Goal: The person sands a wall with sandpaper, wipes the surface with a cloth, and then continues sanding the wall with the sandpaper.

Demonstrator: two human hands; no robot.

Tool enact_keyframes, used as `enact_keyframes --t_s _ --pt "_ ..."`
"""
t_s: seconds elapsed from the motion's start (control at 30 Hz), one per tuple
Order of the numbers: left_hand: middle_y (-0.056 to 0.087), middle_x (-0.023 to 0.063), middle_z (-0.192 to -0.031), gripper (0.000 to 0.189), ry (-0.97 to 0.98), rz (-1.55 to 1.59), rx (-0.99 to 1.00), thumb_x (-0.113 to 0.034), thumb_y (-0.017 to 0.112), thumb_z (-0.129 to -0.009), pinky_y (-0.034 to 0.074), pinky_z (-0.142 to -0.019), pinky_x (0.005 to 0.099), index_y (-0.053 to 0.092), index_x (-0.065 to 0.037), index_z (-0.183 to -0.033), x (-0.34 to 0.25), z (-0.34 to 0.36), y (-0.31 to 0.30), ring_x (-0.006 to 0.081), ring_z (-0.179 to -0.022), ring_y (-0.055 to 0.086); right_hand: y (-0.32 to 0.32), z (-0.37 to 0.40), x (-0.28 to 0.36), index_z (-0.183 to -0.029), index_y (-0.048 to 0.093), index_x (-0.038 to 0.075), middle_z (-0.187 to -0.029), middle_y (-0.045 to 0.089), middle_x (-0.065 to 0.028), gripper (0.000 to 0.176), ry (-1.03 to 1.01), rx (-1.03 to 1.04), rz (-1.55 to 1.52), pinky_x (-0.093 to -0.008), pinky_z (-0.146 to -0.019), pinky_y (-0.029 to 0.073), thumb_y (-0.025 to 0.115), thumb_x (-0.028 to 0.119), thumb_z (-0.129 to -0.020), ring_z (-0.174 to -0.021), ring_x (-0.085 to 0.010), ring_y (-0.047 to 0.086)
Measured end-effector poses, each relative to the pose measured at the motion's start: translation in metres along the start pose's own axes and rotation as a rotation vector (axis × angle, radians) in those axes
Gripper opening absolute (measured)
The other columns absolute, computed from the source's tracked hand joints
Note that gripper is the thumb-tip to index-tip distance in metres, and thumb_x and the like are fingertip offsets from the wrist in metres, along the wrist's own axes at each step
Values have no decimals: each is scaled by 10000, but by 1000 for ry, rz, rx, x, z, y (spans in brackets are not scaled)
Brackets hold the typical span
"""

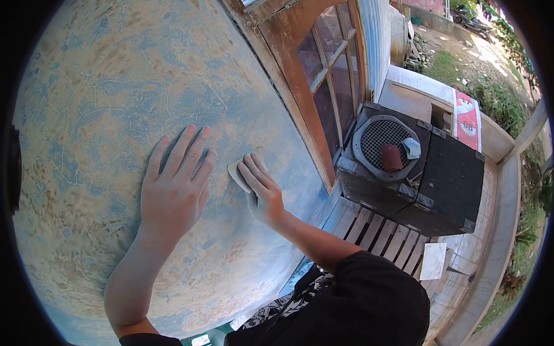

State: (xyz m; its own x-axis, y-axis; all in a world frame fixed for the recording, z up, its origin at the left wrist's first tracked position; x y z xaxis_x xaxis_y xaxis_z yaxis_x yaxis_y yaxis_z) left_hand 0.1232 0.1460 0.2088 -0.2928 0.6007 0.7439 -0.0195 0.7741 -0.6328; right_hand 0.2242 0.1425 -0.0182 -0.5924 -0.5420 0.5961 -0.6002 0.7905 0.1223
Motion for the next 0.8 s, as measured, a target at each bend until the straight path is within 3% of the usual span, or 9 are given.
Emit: enact_keyframes --t_s 0.2,0.3,0.47,0.5,0.53,0.57,0.6,0.67,0.8 --pt "522 22 -1549 329 4 2 15 -254 658 -926 289 -1247 459 699 -170 -1241 1 1 2 202 -1474 423 -2 -36 -26 -1357 663 24 -1461 587 -208 496 -42 -49 80 -435 -1150 459 628 -133 -888 -1398 -375 520" --pt "517 15 -1553 332 0 -7 12 -252 663 -919 290 -1249 454 694 -176 -1240 0 0 2 196 -1479 415 -4 -53 -32 -1322 684 10 -1388 636 -235 493 104 -204 50 -425 -1146 450 550 -177 -886 -1385 -386 524" --pt "539 4 -1530 252 -12 15 -13 -294 577 -961 284 -1259 412 677 -198 -1171 -2 -1 4 171 -1476 411 -3 -8 5 -1276 715 15 -1377 641 -243 426 57 -28 29 -431 -1104 492 610 -120 -886 -1353 -398 559" --pt "539 4 -1530 252 -11 12 -15 -294 577 -961 284 -1259 412 677 -198 -1171 -1 -1 4 171 -1476 411 -8 -2 -4 -1266 718 12 -1378 639 -246 408 -68 50 36 -426 -1096 498 618 -109 -889 -1348 -404 564" --pt "496 -2 -1569 347 -28 -15 6 -307 631 -931 271 -1265 432 659 -210 -1263 0 0 3 177 -1493 389 -10 2 -9 -1257 722 10 -1380 637 -249 391 -191 125 41 -421 -1088 505 625 -97 -893 -1342 -410 568" --pt "453 -8 -1609 465 -48 -36 31 -320 686 -902 258 -1271 452 642 -223 -1355 -1 1 3 183 -1510 367 -6 -4 -27 -1243 723 1 -1375 641 -241 386 -140 4 32 -412 -1092 504 621 -113 -889 -1344 -401 567" --pt "453 -8 -1609 465 -43 -37 36 -320 686 -902 258 -1271 452 642 -223 -1355 -2 2 3 183 -1510 367 -4 -18 -40 -1243 723 1 -1375 641 -241 386 -134 1 30 -412 -1092 504 621 -113 -889 -1344 -401 567" --pt "376 -30 -1658 620 -66 -41 88 -376 678 -917 215 -1291 450 525 -251 -1505 -1 0 3 174 -1542 304 -4 -45 -64 -1246 721 -1 -1372 645 -226 402 166 -319 94 -420 -1102 499 635 -122 -872 -1348 -393 563" --pt "355 -49 -1660 679 -60 -132 99 -466 616 -936 173 -1304 411 450 -260 -1562 -2 0 2 144 -1547 270 4 -33 -22 -1261 717 10 -1372 648 -208 433 183 -330 112 -421 -1119 486 632 -135 -862 -1355 -384 555"
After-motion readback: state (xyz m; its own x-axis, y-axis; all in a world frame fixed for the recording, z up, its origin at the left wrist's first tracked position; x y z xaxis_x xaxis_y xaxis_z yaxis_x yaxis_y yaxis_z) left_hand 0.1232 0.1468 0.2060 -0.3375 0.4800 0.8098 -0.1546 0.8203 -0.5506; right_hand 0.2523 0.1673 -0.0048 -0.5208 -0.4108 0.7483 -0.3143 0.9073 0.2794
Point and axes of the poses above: each hand's wrist, its own z-axis away from the middle knuckle, its own y-axis out of the palm, x = y × z, the point moved 1 cm from there along -z, towards the middle knuckle
